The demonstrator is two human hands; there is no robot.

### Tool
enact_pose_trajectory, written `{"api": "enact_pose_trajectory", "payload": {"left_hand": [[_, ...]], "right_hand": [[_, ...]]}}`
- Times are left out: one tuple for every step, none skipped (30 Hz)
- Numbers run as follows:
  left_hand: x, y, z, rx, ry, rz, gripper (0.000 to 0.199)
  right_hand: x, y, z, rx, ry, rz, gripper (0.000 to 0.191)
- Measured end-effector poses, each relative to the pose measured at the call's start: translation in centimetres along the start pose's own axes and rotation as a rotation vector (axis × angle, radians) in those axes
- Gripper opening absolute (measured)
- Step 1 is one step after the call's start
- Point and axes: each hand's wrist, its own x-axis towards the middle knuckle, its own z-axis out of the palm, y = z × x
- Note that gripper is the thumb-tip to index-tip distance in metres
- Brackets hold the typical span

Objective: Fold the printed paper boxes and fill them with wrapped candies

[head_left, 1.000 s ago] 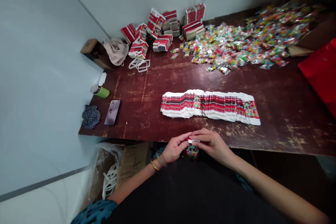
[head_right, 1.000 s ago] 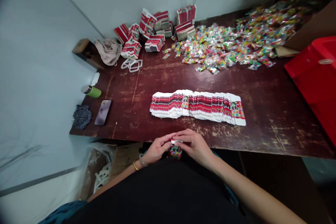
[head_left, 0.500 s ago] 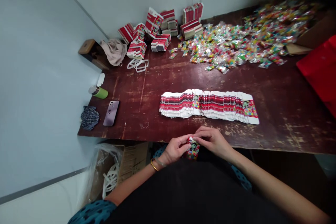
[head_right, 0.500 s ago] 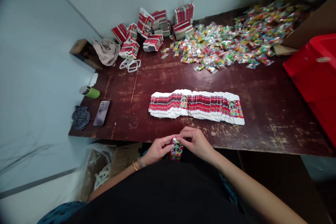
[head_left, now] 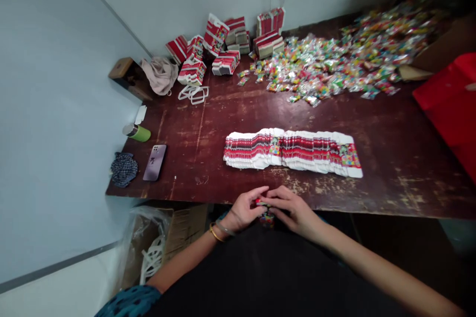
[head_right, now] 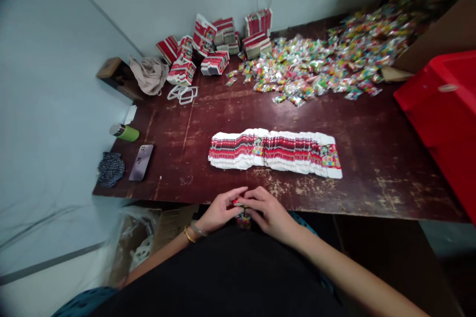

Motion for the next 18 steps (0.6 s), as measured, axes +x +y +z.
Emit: {"api": "enact_pose_trajectory", "payload": {"left_hand": [[0.2,0.7,-0.6,0.071,-0.009,0.006,0.055],[0.3,1.3,-1.5,0.129,-0.053,0.010,0.049],[0.3,1.8,-2.5,0.180,-0.113,-0.024,0.049],[0.2,2.2,-3.7,0.247,-0.186,-0.075,0.049],[0.1,2.3,-4.9,0.323,-0.271,-0.117,0.047],[-0.1,2.2,-6.1,0.383,-0.316,-0.147,0.041],[-0.2,2.0,-7.1,0.448,-0.377,-0.178,0.031],[-0.4,1.8,-7.9,0.480,-0.432,-0.225,0.023],[-0.5,1.5,-8.4,0.467,-0.451,-0.247,0.021],[-0.5,1.2,-8.6,0.409,-0.435,-0.222,0.021],[-0.5,1.0,-8.6,0.310,-0.406,-0.197,0.025],[-0.3,0.8,-8.2,0.181,-0.380,-0.199,0.032],[-0.1,0.5,-7.7,0.045,-0.361,-0.218,0.039],[0.3,0.3,-7.0,-0.082,-0.338,-0.230,0.044],[0.8,0.1,-6.3,-0.189,-0.306,-0.230,0.047],[1.3,-0.2,-5.6,-0.270,-0.265,-0.212,0.047],[1.9,-0.4,-5.0,-0.330,-0.210,-0.180,0.046],[2.5,-0.5,-4.4,-0.372,-0.148,-0.147,0.045]], "right_hand": [[0.4,0.3,-0.6,0.011,0.011,-0.010,0.041],[0.9,1.0,-1.7,0.010,0.038,-0.016,0.041],[1.5,2.1,-3.5,-0.016,0.087,-0.010,0.040],[2.1,3.7,-6.0,-0.085,0.172,0.023,0.036],[2.8,5.5,-9.1,-0.180,0.291,0.063,0.031],[3.4,7.4,-12.6,-0.302,0.435,0.132,0.026],[3.9,9.3,-16.4,-0.442,0.586,0.244,0.024],[4.4,11.1,-20.1,-0.509,0.676,0.303,0.026],[4.8,12.8,-23.4,-0.554,0.738,0.339,0.029],[5.1,14.2,-26.2,-0.589,0.786,0.374,0.031],[5.3,15.4,-28.4,-0.603,0.812,0.394,0.032],[5.5,16.3,-30.0,-0.611,0.832,0.412,0.032],[5.6,17.1,-30.9,-0.613,0.848,0.426,0.030],[5.6,17.7,-31.4,-0.609,0.862,0.436,0.028],[5.5,18.1,-31.5,-0.601,0.878,0.441,0.026],[5.1,18.3,-31.4,-0.590,0.899,0.444,0.025],[4.6,18.4,-31.1,-0.575,0.926,0.445,0.025],[3.8,18.4,-30.7,-0.555,0.957,0.446,0.024]]}}
